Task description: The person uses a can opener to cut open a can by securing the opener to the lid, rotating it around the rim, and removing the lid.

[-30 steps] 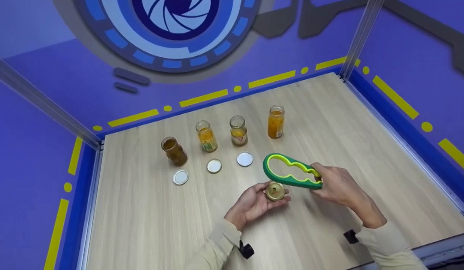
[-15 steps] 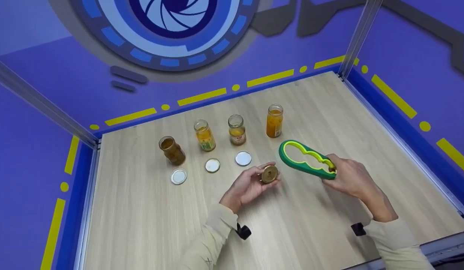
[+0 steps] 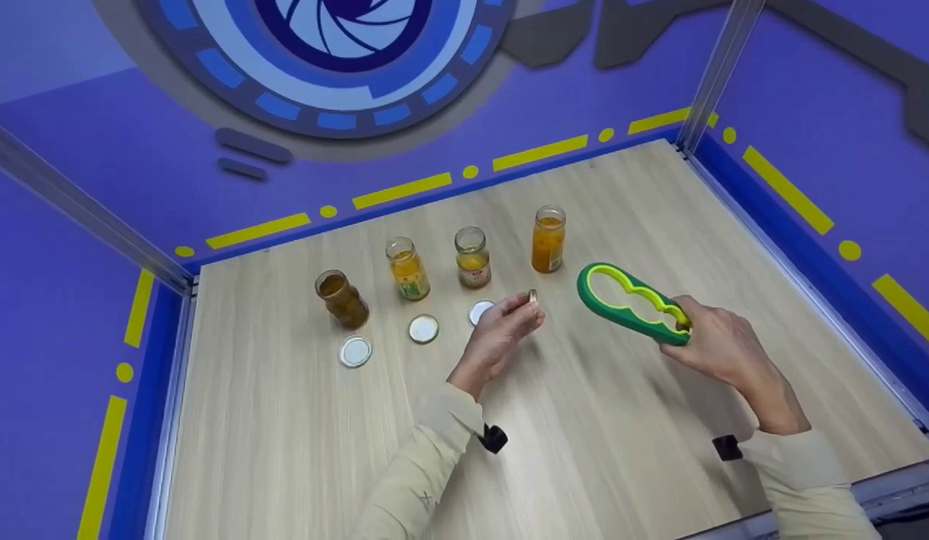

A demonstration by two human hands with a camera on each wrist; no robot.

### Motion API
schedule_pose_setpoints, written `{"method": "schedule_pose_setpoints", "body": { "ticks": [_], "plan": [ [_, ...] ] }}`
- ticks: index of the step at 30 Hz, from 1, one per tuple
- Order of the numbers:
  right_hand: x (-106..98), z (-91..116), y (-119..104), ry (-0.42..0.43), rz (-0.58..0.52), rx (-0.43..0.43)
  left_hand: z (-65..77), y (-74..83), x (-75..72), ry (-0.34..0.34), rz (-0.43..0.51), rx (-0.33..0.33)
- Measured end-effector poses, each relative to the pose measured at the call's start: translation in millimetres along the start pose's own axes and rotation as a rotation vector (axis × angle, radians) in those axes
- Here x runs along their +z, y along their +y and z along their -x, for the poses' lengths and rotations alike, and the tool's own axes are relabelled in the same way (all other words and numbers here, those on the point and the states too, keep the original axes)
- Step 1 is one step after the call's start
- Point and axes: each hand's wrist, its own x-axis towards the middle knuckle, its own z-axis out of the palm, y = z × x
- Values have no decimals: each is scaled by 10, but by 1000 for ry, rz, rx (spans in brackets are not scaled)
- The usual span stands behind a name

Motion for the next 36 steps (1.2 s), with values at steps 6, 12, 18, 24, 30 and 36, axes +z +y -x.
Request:
{"method": "schedule_pose_setpoints", "body": {
  "ticks": [6,12,18,24,30,36],
  "plan": [
    [-44,17,60,2,6,46,-81,49,161,127,-376,85],
    [-58,33,108,-5,4,76,-138,16,293,163,-601,224],
    [-33,57,176,39,-2,69,-220,-56,344,207,-816,336],
    [-23,79,227,34,-22,118,-334,-88,350,240,-938,345],
    [-18,87,272,46,-20,160,-422,-125,372,255,-990,300],
    [7,99,327,81,-15,179,-496,-178,414,255,-1102,303]
  ]
}}
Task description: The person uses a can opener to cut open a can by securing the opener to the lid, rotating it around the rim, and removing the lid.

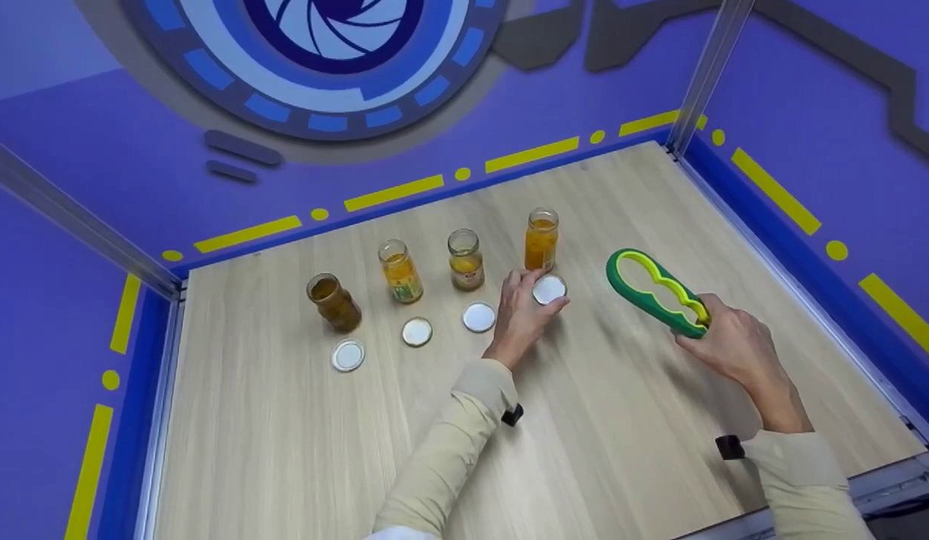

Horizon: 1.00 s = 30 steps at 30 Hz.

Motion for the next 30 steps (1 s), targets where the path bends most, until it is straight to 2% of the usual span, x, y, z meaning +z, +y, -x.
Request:
{"method": "schedule_pose_setpoints", "body": {
  "ticks": [8,15,23,30],
  "plan": [
    [91,-4,113,14,2,38,-61,-67,125,-20,-159,38],
    [163,-24,213,29,9,79,-145,-101,209,-59,-170,-6],
    [251,-25,326,-26,11,154,-201,-127,293,-83,-175,-33],
    [323,-35,387,-91,-8,236,-231,-158,340,-69,-216,-33]
  ]
}}
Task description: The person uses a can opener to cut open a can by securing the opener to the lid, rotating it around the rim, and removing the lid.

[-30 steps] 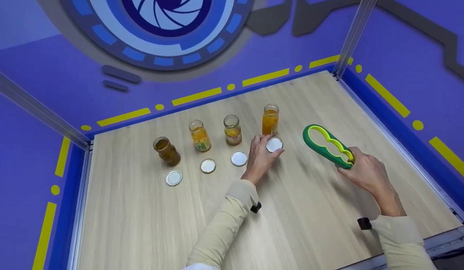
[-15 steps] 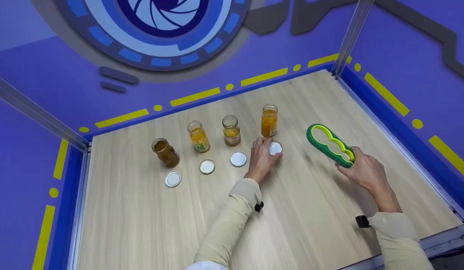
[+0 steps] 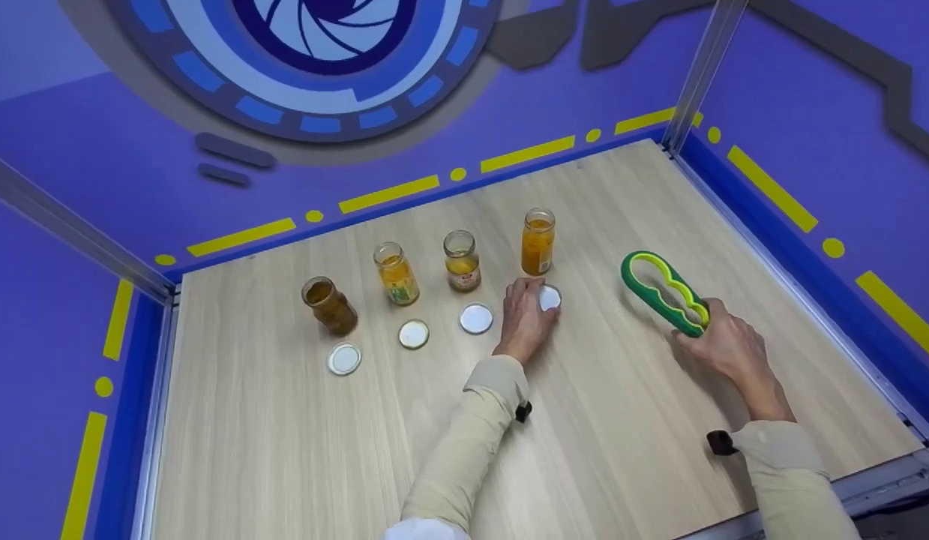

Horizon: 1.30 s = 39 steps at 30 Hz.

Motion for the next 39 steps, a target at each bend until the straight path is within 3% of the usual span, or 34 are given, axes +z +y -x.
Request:
{"method": "schedule_pose_setpoints", "body": {
  "ticks": [4,9,17,31,39],
  "plan": [
    [38,-21,37,-33,-18,44,-26,-6,29,23,-44,19],
    [72,-44,52,-5,-32,63,-46,-21,56,37,-76,39],
    [132,-46,52,48,-30,135,-48,-14,101,-15,-39,16],
    [187,-50,35,112,-41,110,-82,-47,176,-32,-59,-39],
    [201,-27,66,87,-36,90,-75,-78,228,-10,-101,7]
  ]
}}
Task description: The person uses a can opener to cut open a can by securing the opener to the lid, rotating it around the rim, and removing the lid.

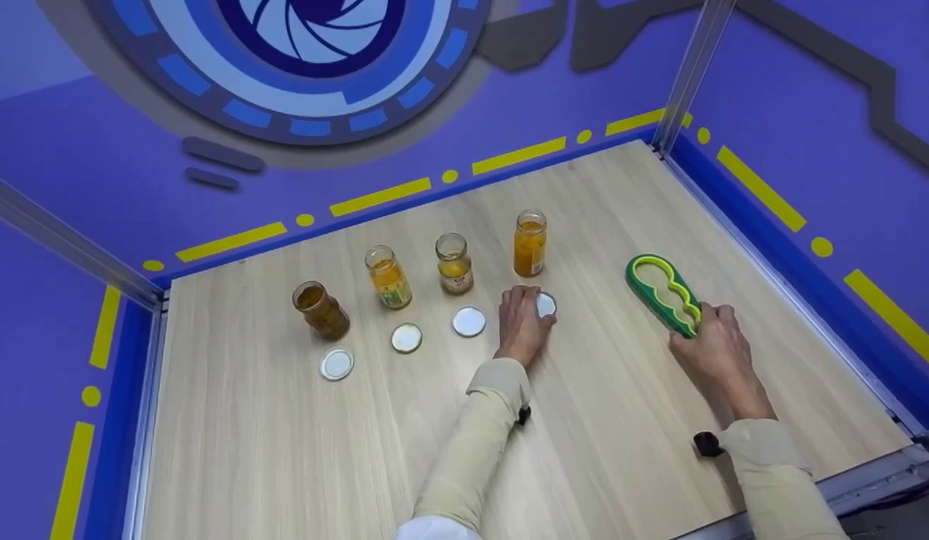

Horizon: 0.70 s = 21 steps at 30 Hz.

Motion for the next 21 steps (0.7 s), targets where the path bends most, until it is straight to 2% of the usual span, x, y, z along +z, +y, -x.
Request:
{"method": "schedule_pose_setpoints", "body": {
  "ticks": [5,9,13,17,21],
  "plan": [
    [-3,7,5,-11,-17,-21,15,-20,0,18,23,19],
    [-4,8,-5,-28,-27,-36,23,-31,3,33,49,-12],
    [1,-6,-40,-50,-18,-25,18,-32,5,44,35,-50],
    [-14,-19,-75,-51,-11,-19,11,-1,1,33,21,-77],
    [-31,-24,-108,-6,-15,-43,13,30,-36,-1,70,-87]
  ]
}}
